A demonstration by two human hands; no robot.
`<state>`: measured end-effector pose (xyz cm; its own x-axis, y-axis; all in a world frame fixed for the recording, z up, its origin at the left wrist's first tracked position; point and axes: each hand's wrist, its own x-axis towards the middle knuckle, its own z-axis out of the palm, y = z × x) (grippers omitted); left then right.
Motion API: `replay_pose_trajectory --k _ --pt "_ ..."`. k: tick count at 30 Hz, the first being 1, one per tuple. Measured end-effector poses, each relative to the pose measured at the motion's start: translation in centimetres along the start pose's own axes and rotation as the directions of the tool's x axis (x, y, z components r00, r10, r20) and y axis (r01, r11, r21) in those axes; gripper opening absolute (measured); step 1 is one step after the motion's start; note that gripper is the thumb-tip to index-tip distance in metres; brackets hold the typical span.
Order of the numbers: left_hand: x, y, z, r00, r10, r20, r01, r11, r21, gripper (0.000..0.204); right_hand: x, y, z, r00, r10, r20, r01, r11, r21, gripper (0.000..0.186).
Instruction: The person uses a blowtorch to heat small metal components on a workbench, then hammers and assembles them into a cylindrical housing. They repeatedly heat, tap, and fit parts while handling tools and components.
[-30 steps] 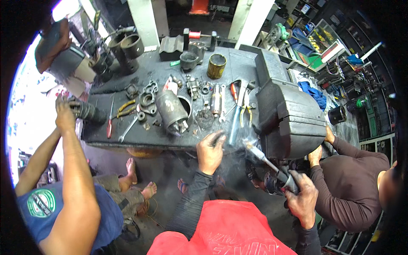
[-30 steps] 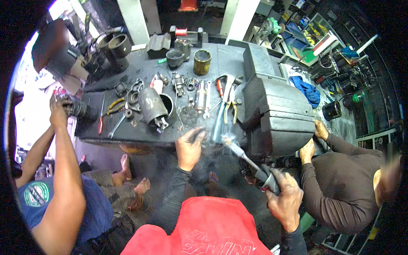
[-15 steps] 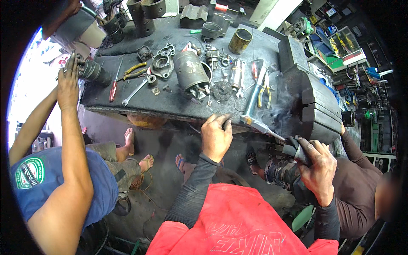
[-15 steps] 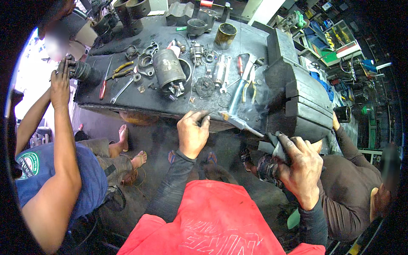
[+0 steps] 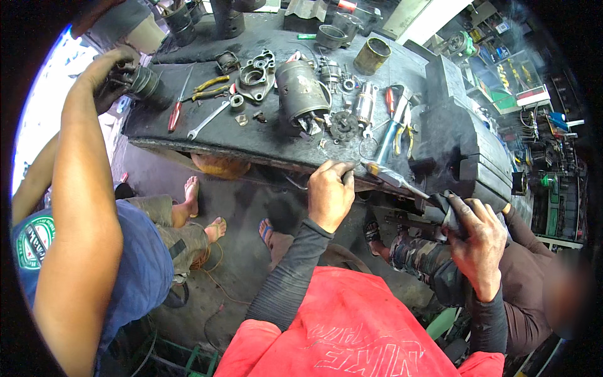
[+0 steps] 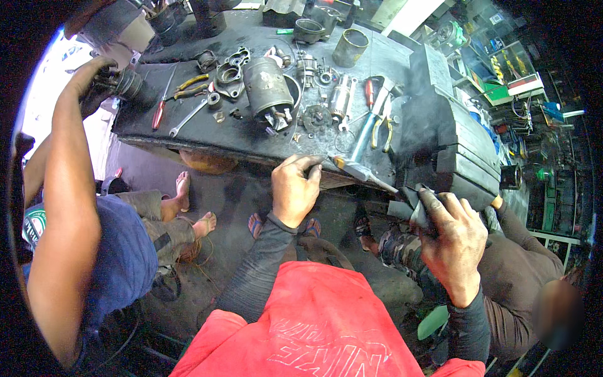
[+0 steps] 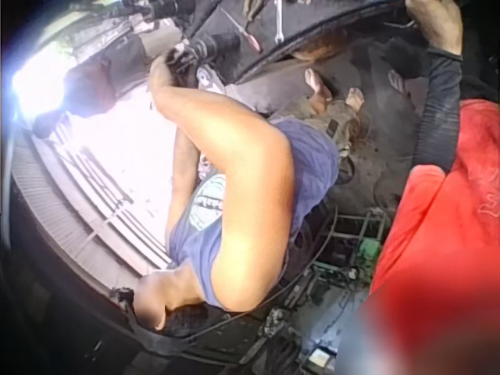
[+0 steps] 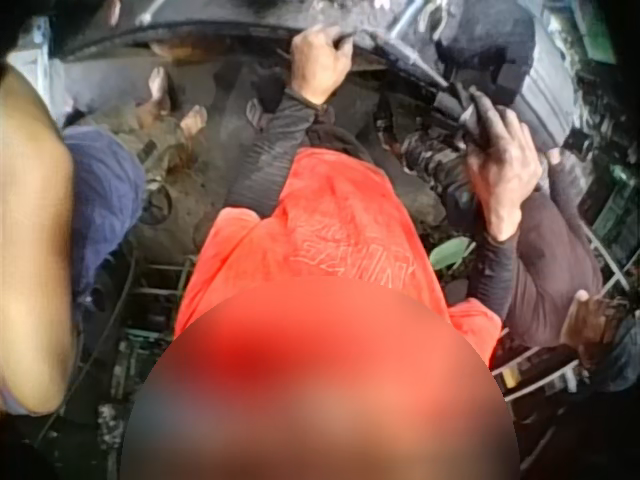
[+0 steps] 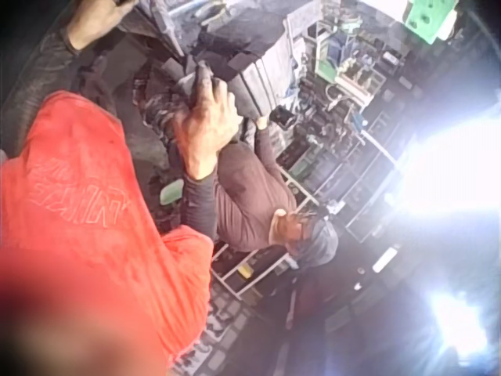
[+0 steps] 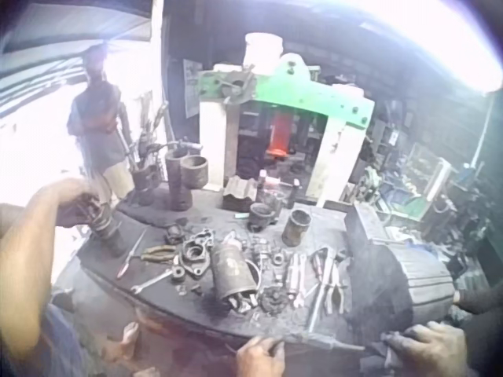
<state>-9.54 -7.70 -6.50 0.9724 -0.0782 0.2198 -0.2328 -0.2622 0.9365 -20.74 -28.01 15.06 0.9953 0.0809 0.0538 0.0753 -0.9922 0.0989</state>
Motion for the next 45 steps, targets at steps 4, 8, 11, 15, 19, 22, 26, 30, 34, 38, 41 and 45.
replay_pose_trajectory --k 4,8,11,15,19,22,26,30,34,38,41,45 --pt "0.0 0.0 -0.2 1.000 0.012 -0.003 -0.012 1.000 0.002 0.017 0.4 -0.1 -0.2 1.000 -0.018 0.000 0.018 1.000 -0.009 0.062" --pt "0.2 -0.1 -0.2 1.000 0.021 -0.020 -0.021 1.000 -0.012 0.017 0.7 0.0 -0.1 1.000 -0.024 0.000 0.024 1.000 -0.005 0.063" --pt "0.5 -0.2 -0.2 0.999 0.025 -0.035 -0.025 1.000 -0.008 0.015 0.8 0.0 -0.1 0.998 -0.055 -0.012 0.055 0.998 0.007 0.063" --pt "0.6 -0.4 -0.3 1.000 0.000 -0.014 -0.001 1.000 -0.019 0.016 1.1 0.1 0.1 1.000 -0.032 0.000 0.032 0.999 -0.009 0.064" --pt "0.2 -0.8 -1.1 0.995 -0.025 -0.100 0.024 1.000 -0.005 0.021 2.0 0.0 -0.1 0.998 -0.060 -0.014 0.060 0.998 -0.008 0.065" --pt "-0.5 -2.1 -2.6 0.976 -0.053 -0.211 0.060 0.998 0.027 0.025 3.2 -0.4 -0.7 0.999 -0.050 0.007 0.050 0.999 0.001 0.064" --pt "-0.4 -4.3 -3.9 0.883 -0.394 -0.256 0.321 0.904 -0.284 0.015 5.8 -1.3 -0.5 0.995 -0.100 -0.024 0.100 0.995 -0.006 0.061" --pt "1.0 -6.0 -4.0 0.872 -0.370 -0.320 0.205 0.870 -0.448 0.016 8.4 -2.2 0.0 0.985 -0.168 -0.044 0.166 0.984 -0.059 0.060" --pt "1.7 -6.4 -4.1 0.901 -0.275 -0.335 0.151 0.924 -0.352 0.019 9.9 -2.9 0.1 0.966 -0.245 -0.081 0.234 0.964 -0.126 0.059" --pt "2.3 -6.3 -4.6 0.907 -0.277 -0.319 0.183 0.938 -0.293 0.024 10.7 -3.5 0.2 0.952 -0.292 -0.090 0.276 0.948 -0.162 0.056" --pt "3.1 -6.2 -4.8 0.885 -0.308 -0.349 0.187 0.922 -0.340 0.021 11.1 -3.9 0.3 0.937 -0.327 -0.119 0.303 0.935 -0.183 0.049" --pt "3.4 -6.3 -5.1 0.888 -0.328 -0.322 0.206 0.910 -0.360 0.023 11.5 -4.2 0.3 0.922 -0.366 -0.130 0.327 0.913 -0.245 0.048"
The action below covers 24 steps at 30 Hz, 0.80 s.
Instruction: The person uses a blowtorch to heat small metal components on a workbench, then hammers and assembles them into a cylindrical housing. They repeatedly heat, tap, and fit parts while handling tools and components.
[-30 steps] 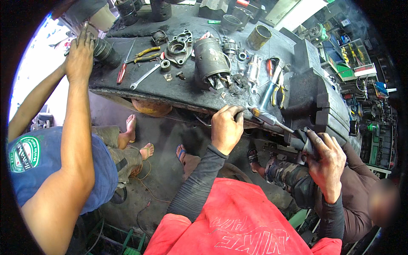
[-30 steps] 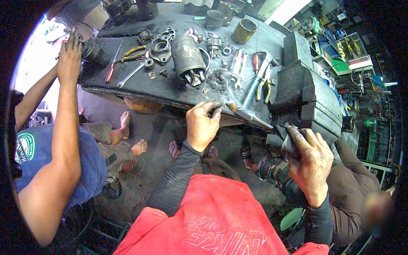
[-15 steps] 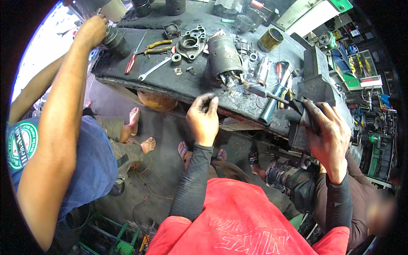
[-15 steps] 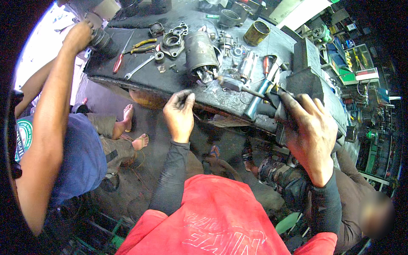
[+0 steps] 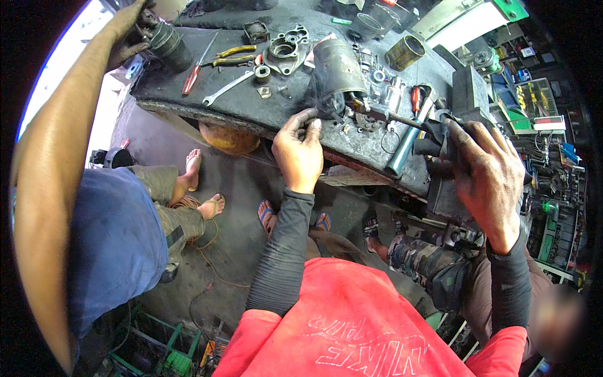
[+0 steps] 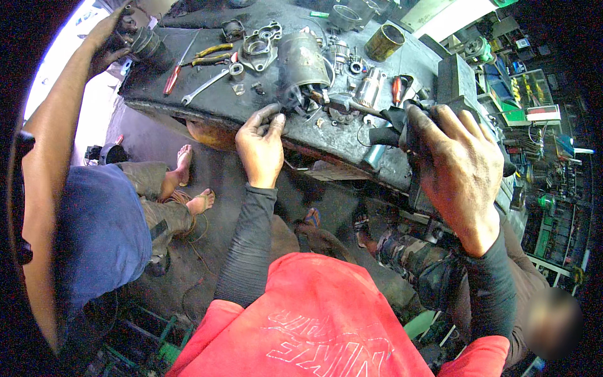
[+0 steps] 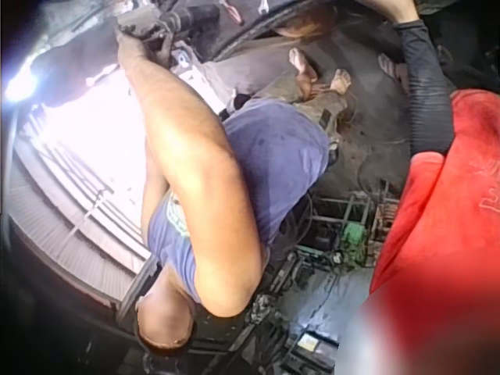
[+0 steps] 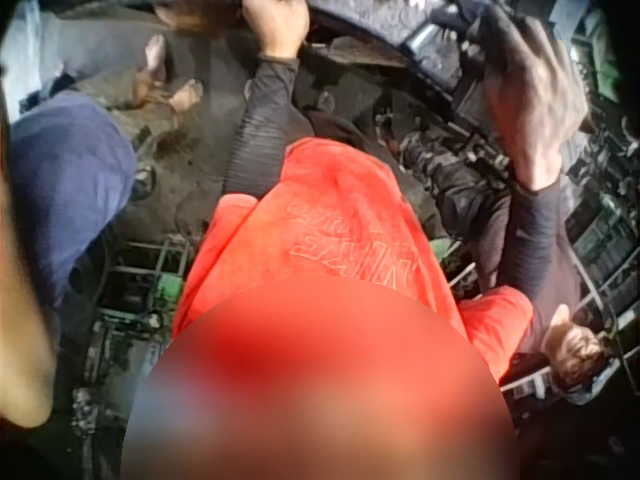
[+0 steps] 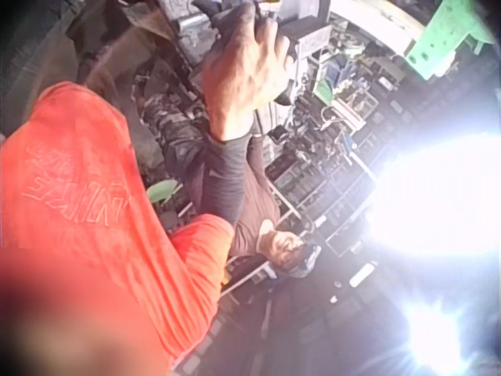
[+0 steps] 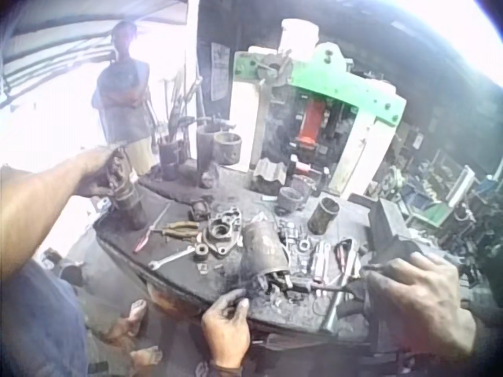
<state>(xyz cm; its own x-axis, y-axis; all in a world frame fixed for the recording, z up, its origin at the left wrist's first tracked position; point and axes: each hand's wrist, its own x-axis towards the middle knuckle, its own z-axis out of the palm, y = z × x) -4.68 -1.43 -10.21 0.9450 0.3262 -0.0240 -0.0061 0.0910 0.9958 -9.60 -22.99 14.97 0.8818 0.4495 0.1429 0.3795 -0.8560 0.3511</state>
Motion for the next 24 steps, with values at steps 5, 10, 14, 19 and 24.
replay_pose_trajectory --k 5,10,14,19,24 --pt "-0.5 -0.8 -0.1 0.999 0.040 0.018 -0.041 0.999 0.035 0.027 0.5 -0.1 -0.2 0.999 -0.051 -0.003 0.051 0.997 -0.055 0.051" --pt "-0.7 -0.7 0.1 1.000 0.012 0.010 -0.012 0.999 0.034 0.023 0.7 -0.1 -0.4 0.998 -0.062 0.014 0.063 0.995 -0.079 0.056" --pt "-1.3 0.0 0.4 0.999 -0.048 0.009 0.048 0.998 -0.034 0.017 0.7 -0.1 -0.5 0.998 -0.064 0.025 0.067 0.993 -0.102 0.057" --pt "-1.3 -0.6 0.6 1.000 0.009 0.020 -0.009 1.000 0.001 0.018 0.4 0.0 -0.4 0.997 -0.059 0.039 0.063 0.993 -0.100 0.056" --pt "-1.3 -0.1 0.7 1.000 -0.024 0.018 0.025 0.999 -0.044 0.021 -0.1 0.1 0.6 0.999 -0.053 -0.002 0.053 0.996 -0.078 0.055"
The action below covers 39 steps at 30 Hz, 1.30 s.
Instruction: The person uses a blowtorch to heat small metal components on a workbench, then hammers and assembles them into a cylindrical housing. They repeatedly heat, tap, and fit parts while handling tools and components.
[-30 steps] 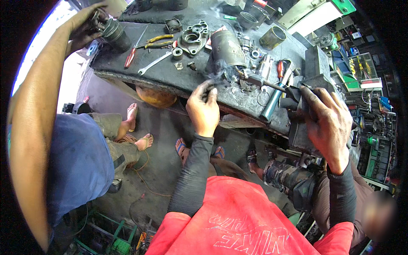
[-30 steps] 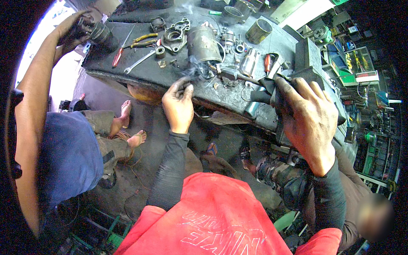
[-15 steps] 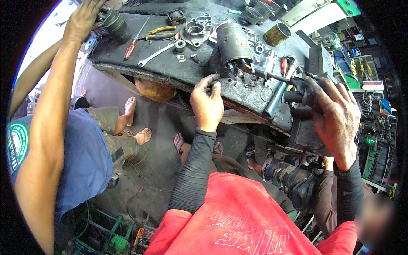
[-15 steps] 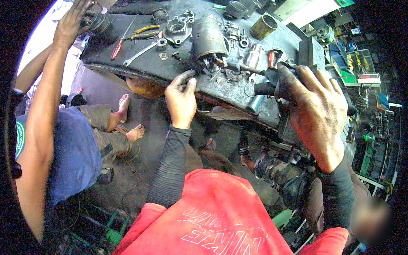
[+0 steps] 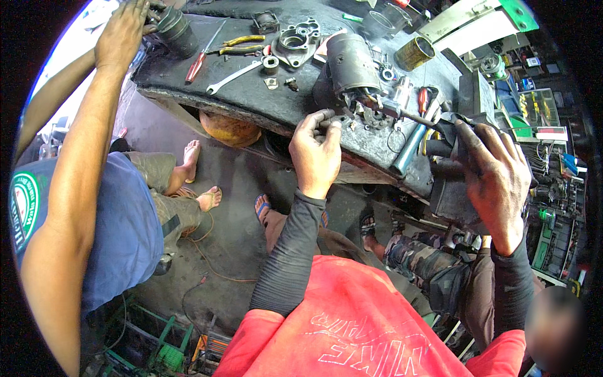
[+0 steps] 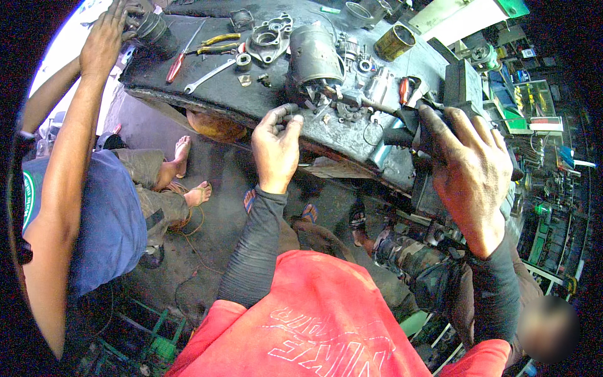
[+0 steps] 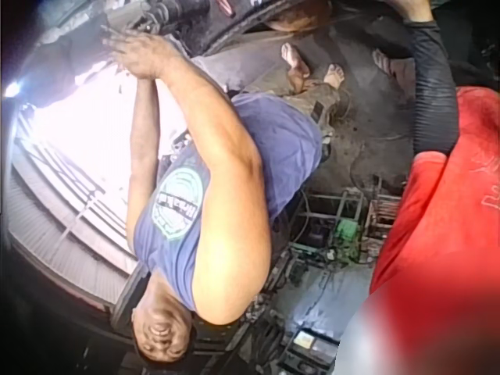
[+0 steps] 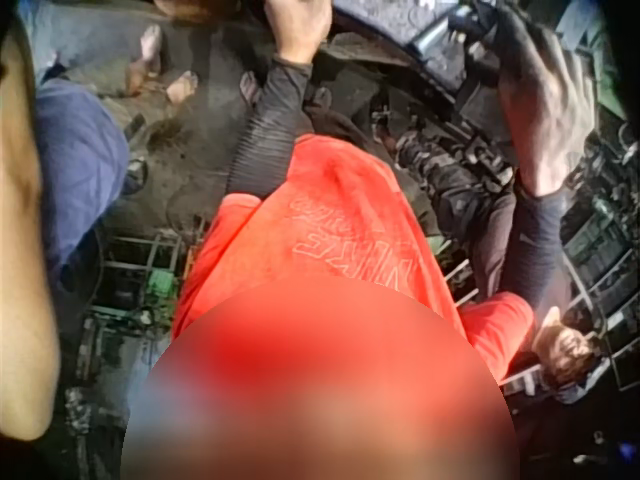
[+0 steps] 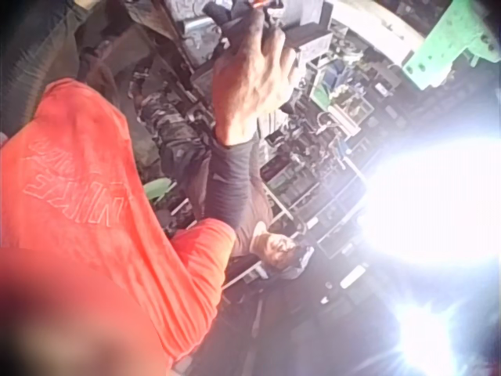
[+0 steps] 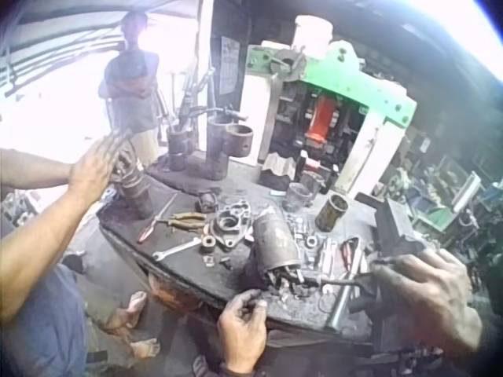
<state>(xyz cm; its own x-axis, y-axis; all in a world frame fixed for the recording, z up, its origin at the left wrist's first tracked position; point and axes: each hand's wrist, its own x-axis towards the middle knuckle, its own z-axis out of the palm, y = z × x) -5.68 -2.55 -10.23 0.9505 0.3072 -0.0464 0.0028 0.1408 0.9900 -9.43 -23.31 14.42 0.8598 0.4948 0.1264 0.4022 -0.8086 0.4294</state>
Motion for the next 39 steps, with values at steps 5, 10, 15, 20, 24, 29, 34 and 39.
replay_pose_trajectory --k 5,10,15,20,24,29,34,39 --pt "-0.4 3.2 0.1 0.975 0.219 -0.039 -0.210 0.963 0.167 0.023 -0.5 0.0 0.4 1.000 -0.003 -0.008 0.003 1.000 -0.015 0.054" --pt "-0.3 5.0 0.6 0.968 0.248 -0.028 -0.239 0.954 0.183 0.023 -0.5 -0.1 0.0 0.998 0.029 0.062 -0.027 0.999 -0.022 0.070" --pt "-0.8 5.4 0.9 0.958 0.288 -0.009 -0.279 0.935 0.218 0.025 0.1 0.2 -0.2 0.995 -0.097 -0.022 0.095 0.992 -0.086 0.062" --pt "-0.3 6.1 2.0 0.931 0.363 0.020 -0.356 0.898 0.257 0.028 0.3 0.8 0.0 0.993 -0.116 0.007 0.117 0.991 -0.068 0.064" --pt "0.1 6.9 2.3 0.946 0.316 0.072 -0.324 0.914 0.246 0.032 0.2 1.0 0.3 0.992 -0.128 0.002 0.127 0.989 -0.075 0.067" --pt "0.3 7.3 2.4 0.951 0.288 0.108 -0.308 0.906 0.289 0.029 -0.1 1.3 0.4 0.994 -0.110 0.021 0.111 0.993 -0.048 0.067" --pt "0.6 7.5 2.4 0.931 0.335 0.144 -0.364 0.872 0.326 0.027 0.2 1.5 0.4 0.992 -0.126 0.000 0.126 0.990 -0.057 0.063" --pt "0.8 7.7 2.6 0.925 0.336 0.175 -0.378 0.853 0.360 0.023 0.4 1.5 0.3 0.994 -0.093 0.054 0.096 0.994 -0.048 0.060"
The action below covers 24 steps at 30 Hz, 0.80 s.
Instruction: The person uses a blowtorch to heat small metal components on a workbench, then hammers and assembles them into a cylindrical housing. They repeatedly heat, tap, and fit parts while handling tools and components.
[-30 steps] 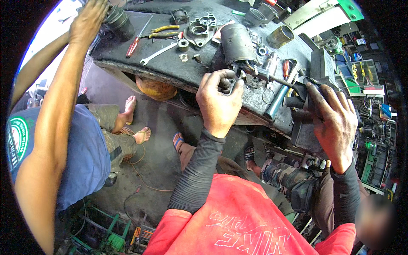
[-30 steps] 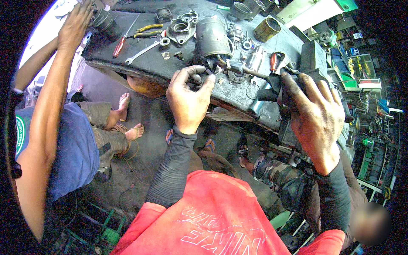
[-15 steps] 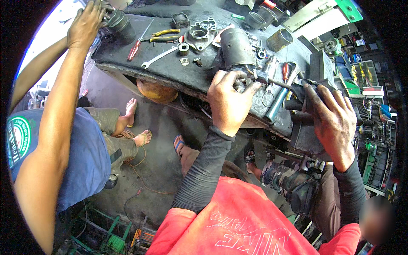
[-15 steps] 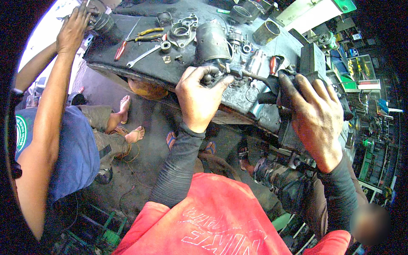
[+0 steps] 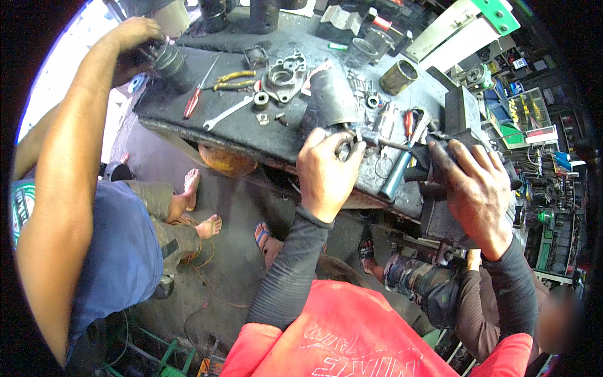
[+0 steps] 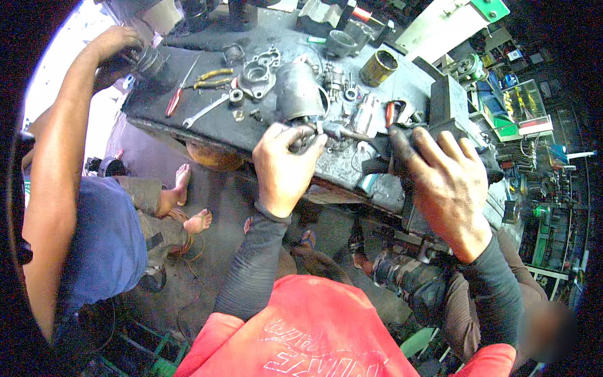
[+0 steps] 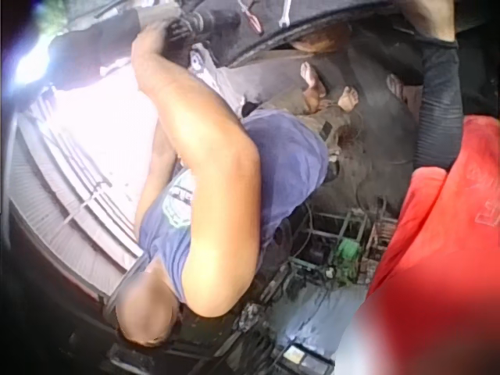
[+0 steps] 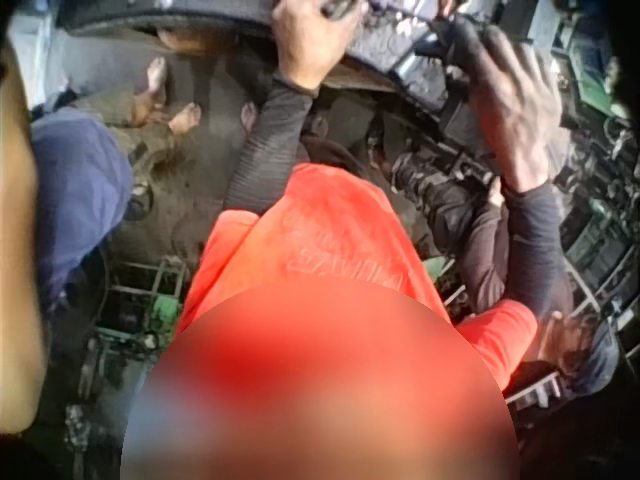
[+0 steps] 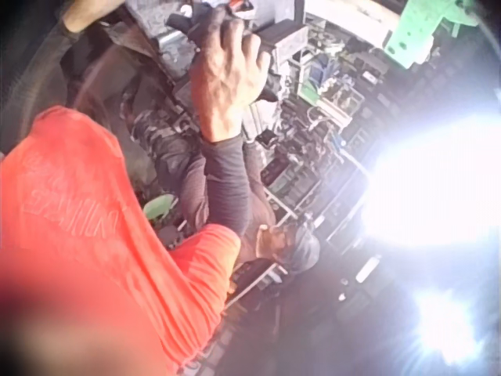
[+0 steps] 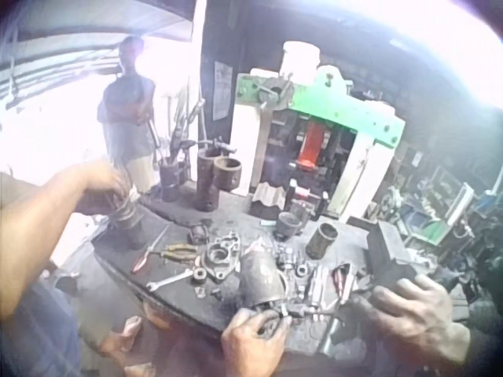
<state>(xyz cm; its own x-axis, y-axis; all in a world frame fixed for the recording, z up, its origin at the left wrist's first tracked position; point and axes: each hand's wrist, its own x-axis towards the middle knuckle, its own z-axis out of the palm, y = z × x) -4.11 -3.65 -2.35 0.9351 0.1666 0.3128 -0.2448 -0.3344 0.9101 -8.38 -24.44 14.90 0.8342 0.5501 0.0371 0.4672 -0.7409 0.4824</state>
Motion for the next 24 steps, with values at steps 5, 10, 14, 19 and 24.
replay_pose_trajectory --k 5,10,14,19,24 --pt "-0.2 0.2 0.5 0.996 -0.039 -0.084 0.029 0.994 -0.107 0.021 0.0 0.1 0.0 1.000 0.016 -0.009 -0.016 1.000 0.017 0.060" --pt "1.6 -1.7 -0.9 0.795 -0.499 0.346 0.558 0.377 -0.739 0.022 0.0 0.0 -0.1 1.000 0.028 -0.014 -0.027 0.999 0.039 0.058" --pt "0.7 -2.9 -1.6 0.833 -0.479 0.276 0.504 0.453 -0.735 0.021 0.1 -0.1 -0.4 1.000 0.019 -0.015 -0.018 0.999 0.029 0.056" --pt "-3.7 -4.0 -1.7 0.827 -0.539 0.160 0.516 0.614 -0.596 0.018 0.2 -0.2 -0.7 1.000 -0.008 -0.011 0.008 1.000 -0.001 0.056" --pt "-5.2 -4.8 0.0 0.823 -0.543 0.166 0.512 0.585 -0.629 0.030 0.5 0.1 -0.7 0.999 -0.043 -0.011 0.043 0.999 -0.003 0.061"
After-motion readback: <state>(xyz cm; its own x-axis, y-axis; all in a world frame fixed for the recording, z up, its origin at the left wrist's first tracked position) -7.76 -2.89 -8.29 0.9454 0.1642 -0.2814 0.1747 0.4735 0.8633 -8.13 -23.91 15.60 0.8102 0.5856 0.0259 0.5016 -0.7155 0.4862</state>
